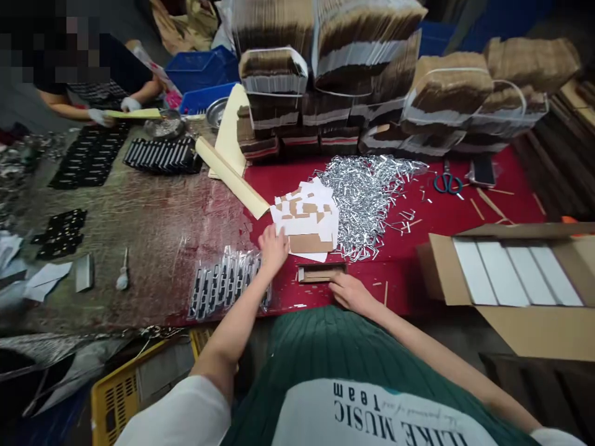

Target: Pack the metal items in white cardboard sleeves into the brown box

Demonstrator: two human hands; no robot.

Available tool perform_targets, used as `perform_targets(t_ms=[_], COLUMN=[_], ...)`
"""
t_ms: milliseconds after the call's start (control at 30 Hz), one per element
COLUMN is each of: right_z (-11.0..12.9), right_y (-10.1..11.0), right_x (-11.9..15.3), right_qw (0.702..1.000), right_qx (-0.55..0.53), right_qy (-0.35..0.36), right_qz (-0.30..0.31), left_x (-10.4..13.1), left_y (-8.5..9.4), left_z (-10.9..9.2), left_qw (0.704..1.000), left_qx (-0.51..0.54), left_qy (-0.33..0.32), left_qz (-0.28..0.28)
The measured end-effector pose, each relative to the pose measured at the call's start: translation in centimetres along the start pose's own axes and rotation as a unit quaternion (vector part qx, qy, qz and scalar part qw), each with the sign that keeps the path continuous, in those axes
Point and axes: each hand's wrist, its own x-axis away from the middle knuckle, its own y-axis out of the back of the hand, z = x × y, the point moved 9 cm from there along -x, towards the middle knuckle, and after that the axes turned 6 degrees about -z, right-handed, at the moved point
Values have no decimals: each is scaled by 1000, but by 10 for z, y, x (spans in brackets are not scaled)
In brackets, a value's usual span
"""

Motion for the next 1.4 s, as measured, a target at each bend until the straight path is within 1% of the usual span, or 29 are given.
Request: perform_targets(t_ms=[33, 67, 100, 167, 200, 233, 267, 333, 367, 433, 500, 533, 567, 633, 667, 700, 733, 800, 867, 933, 1000, 1033, 1067, 1133, 1167, 1233, 1300, 1367, 1400], right_z=[-18, -46, -80, -145, -168, -185, -197, -211, -213, -210, -194, -180, -162, -117, -96, -81, -72, -70, -73, -72, -67, -64, -62, -62, -65, -73, -78, -81, -82], right_y=[12, 26, 38, 50, 48, 43, 38, 34, 34, 41, 51, 55, 56, 50, 44, 36, 27, 5, -17, -30, -34, -36, -38, -38, -37, -31, -23, -19, -20], right_x=[5, 10, 19, 43, 50, 52, 50, 44, 45, 58, 73, 74, 71, 54, 46, 39, 33, 27, 23, 18, 16, 17, 22, 36, 47, 65, 74, 73, 71], right_qw=[998, 989, 963, 867, 822, 792, 778, 775, 772, 764, 775, 798, 832, 900, 921, 929, 926, 905, 887, 886, 893, 896, 896, 890, 884, 879, 886, 869, 841], right_qx=[2, 15, 38, 79, 88, 89, 85, 79, 79, 83, 97, 99, 92, 61, 51, 52, 61, 82, 77, 66, 59, 48, 35, 17, 15, 12, -39, -164, -241], right_qy=[-49, -132, -248, -480, -556, -601, -622, -627, -631, -640, -625, -595, -547, -429, -384, -364, -369, -418, -447, -441, -426, -421, -420, -432, -443, -459, -457, -468, -483], right_qz=[-28, -64, -95, -107, -85, -58, -32, -6, 2, 13, 2, -11, -24, -45, -50, -49, -38, 19, 92, 130, 132, 133, 137, 143, 145, 130, 74, -1, -30], left_x=[24, 50, 75, 118, 133, 143, 149, 151, 149, 141, 136, 135, 135, 134, 133, 132, 131, 131, 129, 126, 124, 124, 125, 126, 127, 128, 125, 115, 111], left_y=[-1, -3, -9, -23, -31, -39, -46, -56, -58, -57, -58, -61, -65, -72, -75, -76, -75, -65, -40, -7, 18, 24, 25, 13, 3, -20, -35, -44, -50], left_z=[18, 34, 45, 47, 39, 26, 11, -17, -25, -22, -7, 0, 4, 8, 10, 13, 18, 27, 24, 0, -45, -71, -96, -132, -141, -142, -124, -91, -72], left_qw=[999, 996, 993, 989, 990, 990, 990, 985, 983, 986, 987, 984, 981, 978, 978, 977, 974, 969, 970, 974, 965, 954, 940, 917, 912, 917, 934, 950, 944], left_qx=[-18, -41, -59, -74, -70, -59, -43, -8, 5, 9, -2, -6, -6, 4, 14, 27, 46, 92, 146, 203, 254, 272, 280, 267, 246, 199, 189, 239, 281], left_qy=[40, 77, 99, 104, 85, 54, 14, -61, -76, -40, 30, 55, 68, 75, 79, 89, 107, 150, 154, 82, -46, -116, -182, -279, -303, -308, -255, -121, -32], left_qz=[-1, 8, 27, 70, 93, 114, 134, 162, 168, 160, 161, 169, 179, 194, 195, 194, 193, 174, 120, 60, 40, 47, 63, 103, 124, 156, 164, 161, 173])
